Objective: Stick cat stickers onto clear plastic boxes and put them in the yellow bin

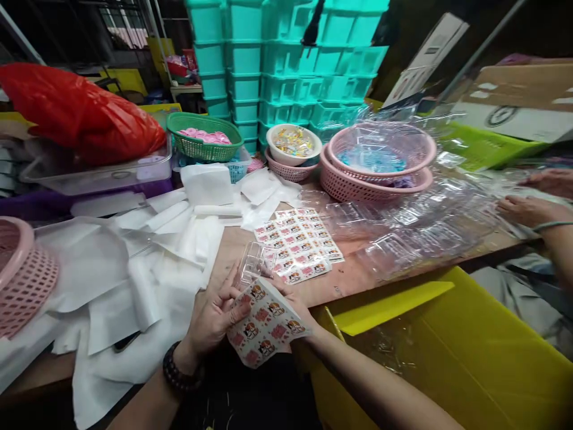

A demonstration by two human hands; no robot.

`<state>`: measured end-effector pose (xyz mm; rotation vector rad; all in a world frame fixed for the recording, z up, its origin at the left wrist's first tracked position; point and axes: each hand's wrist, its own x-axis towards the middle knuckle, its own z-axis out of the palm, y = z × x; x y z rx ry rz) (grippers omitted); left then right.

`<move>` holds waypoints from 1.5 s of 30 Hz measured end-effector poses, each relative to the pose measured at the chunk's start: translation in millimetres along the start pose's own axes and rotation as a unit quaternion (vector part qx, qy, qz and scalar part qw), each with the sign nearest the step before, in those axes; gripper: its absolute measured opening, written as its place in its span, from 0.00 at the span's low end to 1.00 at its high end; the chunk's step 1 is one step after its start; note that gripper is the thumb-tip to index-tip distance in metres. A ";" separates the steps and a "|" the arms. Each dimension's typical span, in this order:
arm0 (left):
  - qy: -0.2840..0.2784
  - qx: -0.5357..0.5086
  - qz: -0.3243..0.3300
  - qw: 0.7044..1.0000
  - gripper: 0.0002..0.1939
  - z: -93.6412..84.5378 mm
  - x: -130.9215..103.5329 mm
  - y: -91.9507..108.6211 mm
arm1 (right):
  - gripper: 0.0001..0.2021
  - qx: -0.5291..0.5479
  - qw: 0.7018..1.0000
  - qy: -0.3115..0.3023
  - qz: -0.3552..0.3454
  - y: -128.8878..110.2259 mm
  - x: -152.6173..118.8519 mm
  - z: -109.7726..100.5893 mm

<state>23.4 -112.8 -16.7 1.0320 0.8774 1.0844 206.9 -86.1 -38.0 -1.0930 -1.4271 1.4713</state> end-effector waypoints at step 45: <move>0.018 0.535 0.154 0.830 0.04 -11.3 -51.1 17.4 | 0.20 -0.288 0.916 -0.254 0.115 -117.3 102.6 -1.5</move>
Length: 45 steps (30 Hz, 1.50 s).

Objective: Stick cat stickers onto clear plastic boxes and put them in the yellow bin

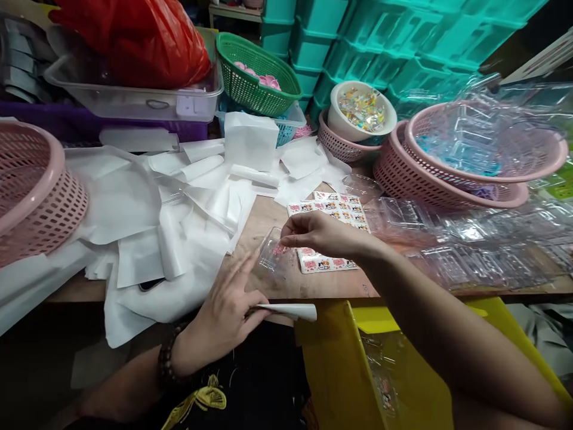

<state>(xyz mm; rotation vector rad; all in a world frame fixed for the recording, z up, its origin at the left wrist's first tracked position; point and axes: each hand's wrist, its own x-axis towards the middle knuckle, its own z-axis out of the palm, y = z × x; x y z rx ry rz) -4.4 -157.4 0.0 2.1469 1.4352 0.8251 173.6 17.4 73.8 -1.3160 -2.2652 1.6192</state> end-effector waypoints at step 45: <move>0.003 0.029 0.012 1.000 0.06 24.1 0.5 -15.5 | 0.05 -0.265 0.957 -0.092 0.075 -24.7 35.4 10.0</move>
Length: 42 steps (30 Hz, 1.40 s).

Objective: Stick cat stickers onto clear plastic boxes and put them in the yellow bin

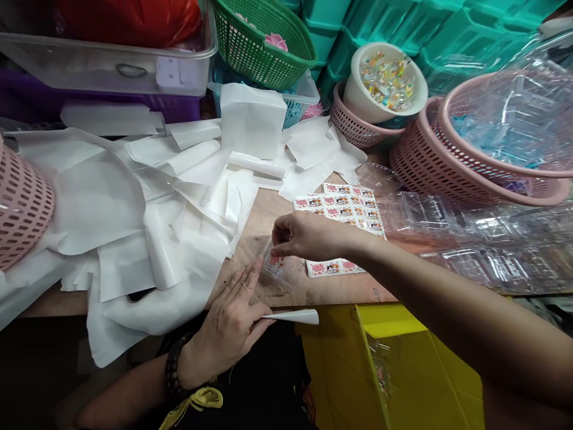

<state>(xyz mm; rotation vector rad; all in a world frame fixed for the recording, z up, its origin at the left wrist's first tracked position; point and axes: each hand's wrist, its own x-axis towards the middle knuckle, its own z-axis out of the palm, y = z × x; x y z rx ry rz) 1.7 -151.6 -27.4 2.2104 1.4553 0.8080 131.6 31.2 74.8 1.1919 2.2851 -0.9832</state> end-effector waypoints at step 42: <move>-0.005 -0.175 -0.057 0.983 0.08 -34.1 -24.5 -6.9 | 0.09 -0.166 0.780 0.578 -0.171 31.4 -25.3 94.0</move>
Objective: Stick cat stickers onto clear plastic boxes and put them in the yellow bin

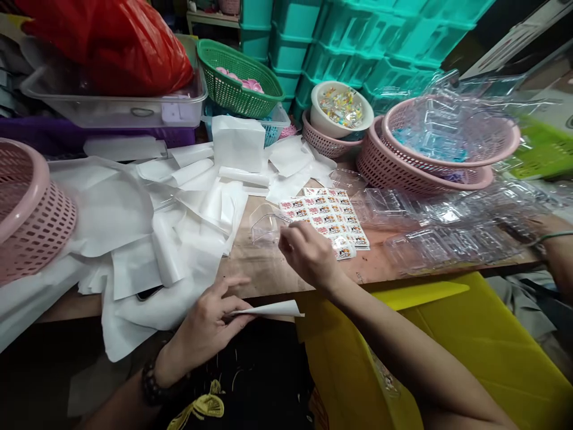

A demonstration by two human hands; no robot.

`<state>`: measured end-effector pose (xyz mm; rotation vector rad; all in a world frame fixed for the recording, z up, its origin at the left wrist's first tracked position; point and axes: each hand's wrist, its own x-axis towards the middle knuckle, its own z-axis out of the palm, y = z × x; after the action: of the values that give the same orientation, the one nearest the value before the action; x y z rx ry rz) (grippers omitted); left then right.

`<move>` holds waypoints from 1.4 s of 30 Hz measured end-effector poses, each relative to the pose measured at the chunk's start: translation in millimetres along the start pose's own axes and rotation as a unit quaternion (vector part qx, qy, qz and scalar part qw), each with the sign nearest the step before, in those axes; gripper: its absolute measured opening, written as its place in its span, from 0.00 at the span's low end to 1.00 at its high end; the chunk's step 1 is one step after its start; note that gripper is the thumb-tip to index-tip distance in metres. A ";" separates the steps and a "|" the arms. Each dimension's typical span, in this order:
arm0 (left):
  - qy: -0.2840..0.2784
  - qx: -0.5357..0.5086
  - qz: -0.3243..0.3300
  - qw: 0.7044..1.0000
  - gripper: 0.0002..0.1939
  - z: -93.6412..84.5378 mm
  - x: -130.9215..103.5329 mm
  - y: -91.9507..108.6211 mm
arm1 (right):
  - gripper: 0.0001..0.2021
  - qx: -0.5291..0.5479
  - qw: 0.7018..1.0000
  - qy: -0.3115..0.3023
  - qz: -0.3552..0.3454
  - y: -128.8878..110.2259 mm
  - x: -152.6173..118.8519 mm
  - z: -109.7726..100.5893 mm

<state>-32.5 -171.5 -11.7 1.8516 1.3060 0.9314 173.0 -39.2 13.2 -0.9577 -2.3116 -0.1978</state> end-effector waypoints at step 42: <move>-0.154 -0.399 -0.232 0.874 0.32 29.2 40.3 -19.3 | 0.06 0.238 0.938 -0.217 0.127 -23.0 -71.0 -44.0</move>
<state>-7.0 -131.5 -36.1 0.9318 0.8947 0.7126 217.4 -113.4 7.8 -1.1009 -2.4081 0.7175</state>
